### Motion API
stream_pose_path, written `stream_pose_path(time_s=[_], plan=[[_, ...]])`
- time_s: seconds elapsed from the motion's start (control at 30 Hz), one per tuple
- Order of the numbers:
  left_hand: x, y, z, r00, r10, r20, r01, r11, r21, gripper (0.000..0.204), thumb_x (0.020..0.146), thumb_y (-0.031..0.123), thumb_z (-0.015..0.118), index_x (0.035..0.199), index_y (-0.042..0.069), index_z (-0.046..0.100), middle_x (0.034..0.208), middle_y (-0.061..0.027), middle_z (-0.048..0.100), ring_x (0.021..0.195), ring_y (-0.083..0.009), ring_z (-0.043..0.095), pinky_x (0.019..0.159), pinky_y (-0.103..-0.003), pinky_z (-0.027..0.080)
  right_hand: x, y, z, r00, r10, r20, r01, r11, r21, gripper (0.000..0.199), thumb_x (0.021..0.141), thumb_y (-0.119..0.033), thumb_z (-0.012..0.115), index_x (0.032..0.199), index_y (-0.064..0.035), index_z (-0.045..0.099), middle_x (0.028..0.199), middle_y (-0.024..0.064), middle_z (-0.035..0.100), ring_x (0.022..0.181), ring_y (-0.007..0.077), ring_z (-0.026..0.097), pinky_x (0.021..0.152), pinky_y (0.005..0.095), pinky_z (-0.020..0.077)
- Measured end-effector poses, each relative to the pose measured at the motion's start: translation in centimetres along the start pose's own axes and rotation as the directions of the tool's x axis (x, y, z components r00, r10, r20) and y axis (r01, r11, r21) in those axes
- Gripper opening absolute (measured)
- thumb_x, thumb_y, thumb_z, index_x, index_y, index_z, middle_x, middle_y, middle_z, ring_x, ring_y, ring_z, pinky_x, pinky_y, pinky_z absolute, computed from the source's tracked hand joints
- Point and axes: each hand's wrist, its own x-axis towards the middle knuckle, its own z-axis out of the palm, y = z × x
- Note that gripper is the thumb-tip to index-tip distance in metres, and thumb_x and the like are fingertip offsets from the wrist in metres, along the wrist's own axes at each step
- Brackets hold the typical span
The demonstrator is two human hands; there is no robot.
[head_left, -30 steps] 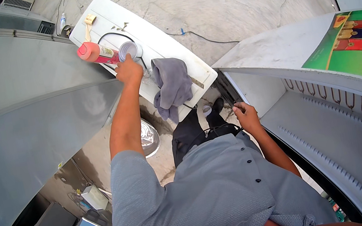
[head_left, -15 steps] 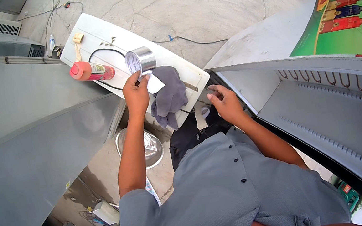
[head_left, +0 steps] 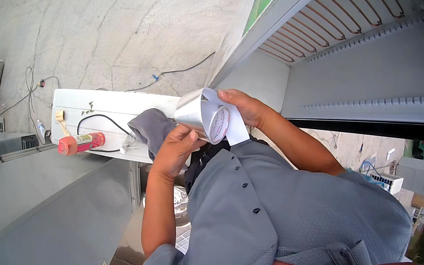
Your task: The person applies strips of silver reflective insulation tape over the copper evaporator coils inside a refrigerator freezer compartment. They repeatedly tear off tape, press it along the coils, and wipe the surface with a gray cloth. The work continues across multiple sections of the coil bank.
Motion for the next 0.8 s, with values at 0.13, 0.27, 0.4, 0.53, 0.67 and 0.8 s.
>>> stream_pose_path(time_s=[0.13, 0.27, 0.4, 0.53, 0.67, 0.8], plan=[[1.6, 1.9, 2.4, 0.997, 0.077, -0.032, -0.064, 0.955, 0.290, 0.036, 0.096, 0.030, 0.072, 0.114, -0.002, 0.072, 0.100, -0.0069, 0.074, 0.096, -0.0161, 0.066, 0.093, -0.031, 0.048, -5.0, -2.0, -1.9, 0.981, -0.174, -0.082, 0.180, 0.981, 0.069, 0.072, 0.088, -0.047, 0.079, 0.134, 0.0023, 0.053, 0.101, 0.0084, 0.061, 0.092, 0.0167, 0.062, 0.090, 0.0355, 0.0538], [2.6, 5.8, 6.0, 0.999, 0.011, 0.035, -0.030, 0.801, 0.597, 0.029, 0.096, 0.024, 0.070, 0.101, -0.004, 0.073, 0.084, -0.0041, 0.071, 0.076, -0.0106, 0.063, 0.071, -0.028, 0.049, -12.9, -4.7, -6.8, 0.968, -0.247, 0.039, 0.226, 0.932, 0.285, 0.064, 0.088, -0.029, 0.081, 0.135, 0.0033, 0.053, 0.089, 0.0031, 0.052, 0.078, 0.0127, 0.053, 0.079, 0.0322, 0.0503], [4.1, 9.5, 13.6, 0.987, -0.095, 0.129, -0.065, 0.498, 0.865, 0.020, 0.095, 0.019, 0.075, 0.100, 0.000, 0.076, 0.075, 0.0012, 0.064, 0.066, -0.0063, 0.051, 0.062, -0.025, 0.043, -22.7, -7.9, -7.8, 0.952, -0.249, -0.178, 0.191, 0.937, -0.292, 0.058, 0.086, -0.026, 0.084, 0.129, 0.0060, 0.062, 0.106, 0.0082, 0.069, 0.088, 0.0134, 0.061, 0.082, 0.0273, 0.0509], [5.9, 11.8, 22.0, 0.966, -0.211, 0.149, -0.135, 0.079, 0.988, 0.034, 0.089, 0.027, 0.081, 0.100, -0.004, 0.075, 0.071, -0.0099, 0.067, 0.060, -0.0157, 0.059, 0.059, -0.034, 0.047, -27.7, -9.6, -10.1, 0.873, -0.307, -0.378, -0.042, 0.726, -0.687, 0.038, 0.086, -0.024, 0.085, 0.110, 0.0024, 0.073, 0.092, 0.0044, 0.073, 0.086, 0.0129, 0.067, 0.079, 0.0298, 0.0525], [8.3, 11.5, 25.5, 0.945, -0.059, 0.321, -0.320, -0.356, 0.878, 0.041, 0.082, 0.033, 0.084, 0.099, -0.004, 0.076, 0.077, -0.0212, 0.070, 0.068, -0.0342, 0.068, 0.065, -0.041, 0.051, -30.5, -13.1, -12.9, 0.677, -0.528, -0.512, -0.267, 0.472, -0.840, 0.031, 0.086, -0.026, 0.085, 0.099, 0.0007, 0.076, 0.084, 0.0070, 0.072, 0.079, 0.0148, 0.066, 0.073, 0.0315, 0.0517], [10.0, 12.2, 30.1, 0.899, 0.118, 0.422, -0.328, -0.456, 0.827, 0.045, 0.080, 0.032, 0.086, 0.102, -0.005, 0.074, 0.084, -0.0222, 0.073, 0.080, -0.0407, 0.072, 0.073, -0.043, 0.055, -33.0, -17.9, -16.9, 0.494, -0.720, -0.488, -0.226, 0.435, -0.871, 0.032, 0.086, -0.025, 0.084, 0.101, 0.0017, 0.075, 0.086, 0.0092, 0.073, 0.083, 0.0167, 0.068, 0.074, 0.0327, 0.0524]])
